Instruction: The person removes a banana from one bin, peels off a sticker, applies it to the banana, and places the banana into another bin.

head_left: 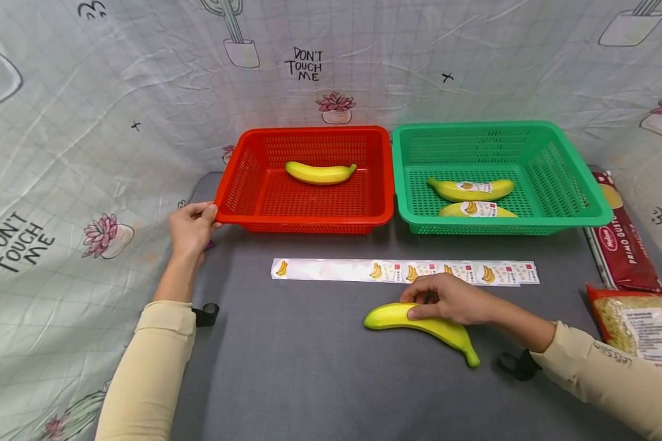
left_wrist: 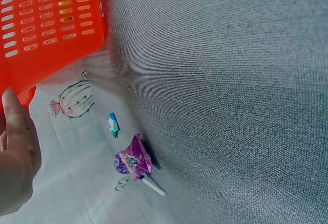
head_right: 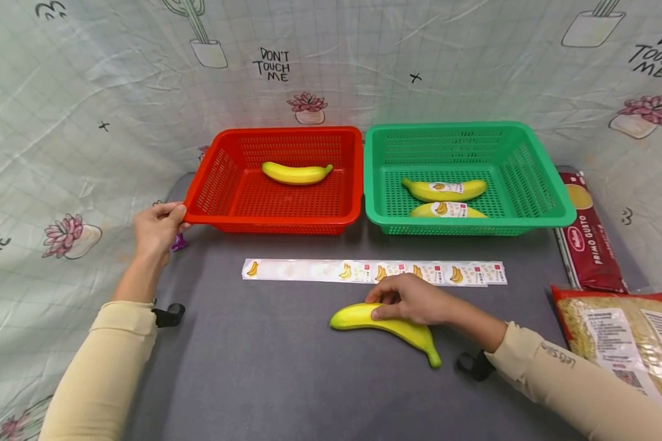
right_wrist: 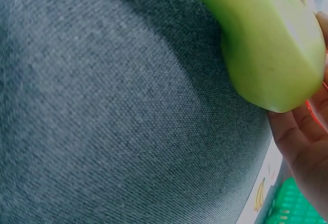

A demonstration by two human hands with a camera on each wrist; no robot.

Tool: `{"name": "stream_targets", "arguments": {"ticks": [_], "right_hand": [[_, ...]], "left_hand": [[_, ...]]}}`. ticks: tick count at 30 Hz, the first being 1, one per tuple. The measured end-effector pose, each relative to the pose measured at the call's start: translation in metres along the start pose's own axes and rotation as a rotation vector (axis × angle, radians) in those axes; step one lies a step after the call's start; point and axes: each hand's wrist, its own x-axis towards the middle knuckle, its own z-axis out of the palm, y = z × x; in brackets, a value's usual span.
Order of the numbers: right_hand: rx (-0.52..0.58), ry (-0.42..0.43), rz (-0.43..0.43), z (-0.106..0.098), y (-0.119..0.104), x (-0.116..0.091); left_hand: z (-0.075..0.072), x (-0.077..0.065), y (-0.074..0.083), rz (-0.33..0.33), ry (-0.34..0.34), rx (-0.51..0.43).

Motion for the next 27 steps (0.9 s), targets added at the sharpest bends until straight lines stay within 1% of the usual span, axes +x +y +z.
{"name": "stream_targets", "arguments": {"ticks": [2,4,6,8,9,10,11,12,13,14,16,17,18,20,21,23,25,27], "right_hand": [[0.000,0.003,-0.007,0.000,0.000,0.000],[0.002,0.004,-0.010,0.001,0.001,-0.001],[0.005,0.004,-0.015,0.001,0.001,-0.001],[0.000,0.007,-0.021,0.002,0.001,-0.001],[-0.003,0.010,-0.016,0.002,0.001,-0.001],[-0.008,0.013,-0.015,0.001,0.000,-0.002],[-0.010,0.015,-0.014,0.001,0.000,-0.002],[-0.013,0.016,-0.015,0.000,0.000,-0.002],[-0.017,0.021,-0.015,0.000,-0.001,-0.003],[-0.018,0.024,-0.012,0.000,-0.001,-0.004],[-0.016,0.028,-0.011,0.000,-0.001,-0.006],[-0.015,0.030,-0.011,0.000,-0.001,-0.006],[-0.014,0.031,-0.010,0.000,-0.001,-0.006],[-0.010,0.032,-0.006,0.000,-0.001,-0.005],[-0.008,0.032,-0.004,0.001,-0.001,-0.005],[-0.006,0.031,0.003,0.001,-0.001,-0.004],[-0.004,0.029,0.008,0.001,-0.001,-0.004],[-0.003,0.029,0.008,0.001,-0.001,-0.005]], "left_hand": [[0.001,-0.003,0.000,0.030,0.002,0.020],[0.001,-0.008,0.000,0.095,0.026,0.065],[0.003,-0.016,-0.002,0.213,0.080,0.109],[0.007,-0.028,-0.003,0.359,0.143,0.158],[0.011,-0.035,-0.003,0.435,0.161,0.174],[0.016,-0.043,-0.003,0.513,0.159,0.196],[0.023,-0.052,-0.002,0.589,0.135,0.227],[0.030,-0.062,-0.001,0.649,0.084,0.265],[0.039,-0.072,0.000,0.696,0.006,0.312],[0.049,-0.082,0.000,0.729,-0.087,0.361],[0.069,-0.099,0.001,0.750,-0.277,0.492],[0.079,-0.106,0.001,0.742,-0.365,0.560],[0.090,-0.112,0.001,0.723,-0.442,0.627],[0.111,-0.119,0.001,0.677,-0.557,0.752],[0.121,-0.120,0.000,0.652,-0.600,0.804],[0.140,-0.120,-0.003,0.618,-0.662,0.887],[0.156,-0.118,-0.006,0.598,-0.700,0.948],[0.168,-0.114,-0.009,0.584,-0.720,0.974]]}}
